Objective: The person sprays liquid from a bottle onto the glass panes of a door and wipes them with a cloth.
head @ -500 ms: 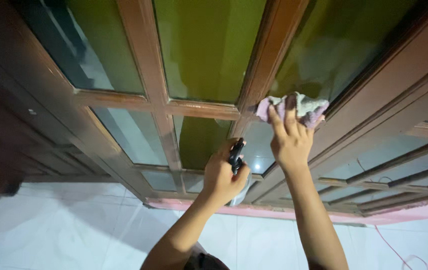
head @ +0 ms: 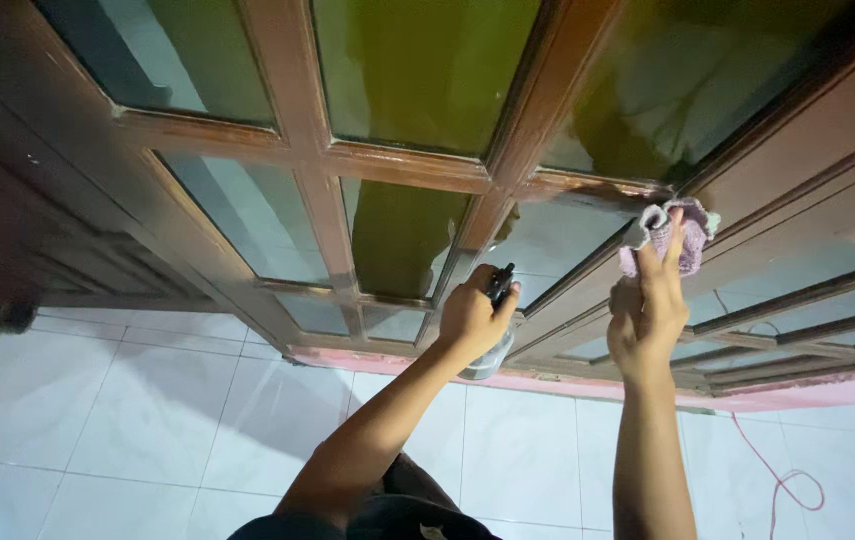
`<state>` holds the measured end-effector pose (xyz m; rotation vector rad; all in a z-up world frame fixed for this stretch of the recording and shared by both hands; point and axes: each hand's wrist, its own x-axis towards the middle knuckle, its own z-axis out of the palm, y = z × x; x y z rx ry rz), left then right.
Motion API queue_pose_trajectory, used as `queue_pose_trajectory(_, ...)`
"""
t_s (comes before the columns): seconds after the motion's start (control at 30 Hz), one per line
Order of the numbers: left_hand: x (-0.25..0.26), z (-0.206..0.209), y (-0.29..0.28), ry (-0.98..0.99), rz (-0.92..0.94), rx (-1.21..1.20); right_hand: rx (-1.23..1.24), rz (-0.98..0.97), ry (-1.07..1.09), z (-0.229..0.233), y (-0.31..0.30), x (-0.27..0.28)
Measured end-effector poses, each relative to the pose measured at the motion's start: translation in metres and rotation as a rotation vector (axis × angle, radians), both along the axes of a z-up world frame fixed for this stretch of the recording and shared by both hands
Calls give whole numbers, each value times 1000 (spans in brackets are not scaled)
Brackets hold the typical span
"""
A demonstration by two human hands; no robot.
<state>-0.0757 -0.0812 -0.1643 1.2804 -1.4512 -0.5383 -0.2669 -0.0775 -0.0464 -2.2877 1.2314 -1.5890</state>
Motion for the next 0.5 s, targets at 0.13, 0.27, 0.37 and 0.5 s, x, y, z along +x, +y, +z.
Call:
queue_pose_trajectory(0.13, 14, 3, 15, -29, 57, 7, -137, -4, -63, -14, -8, 13)
queue_pose_trajectory(0.27, 39, 27, 40, 52, 56, 89, -258, -156, 0, -31, -36, 34)
queue_pose_trajectory(0.37, 60, 42, 55, 161, 116, -80, -321, -310, 258, -83, -75, 52)
queue_pose_trajectory(0.5, 87, 56, 68, 62, 156, -70, -232, -466, 437, -230, -119, 78)
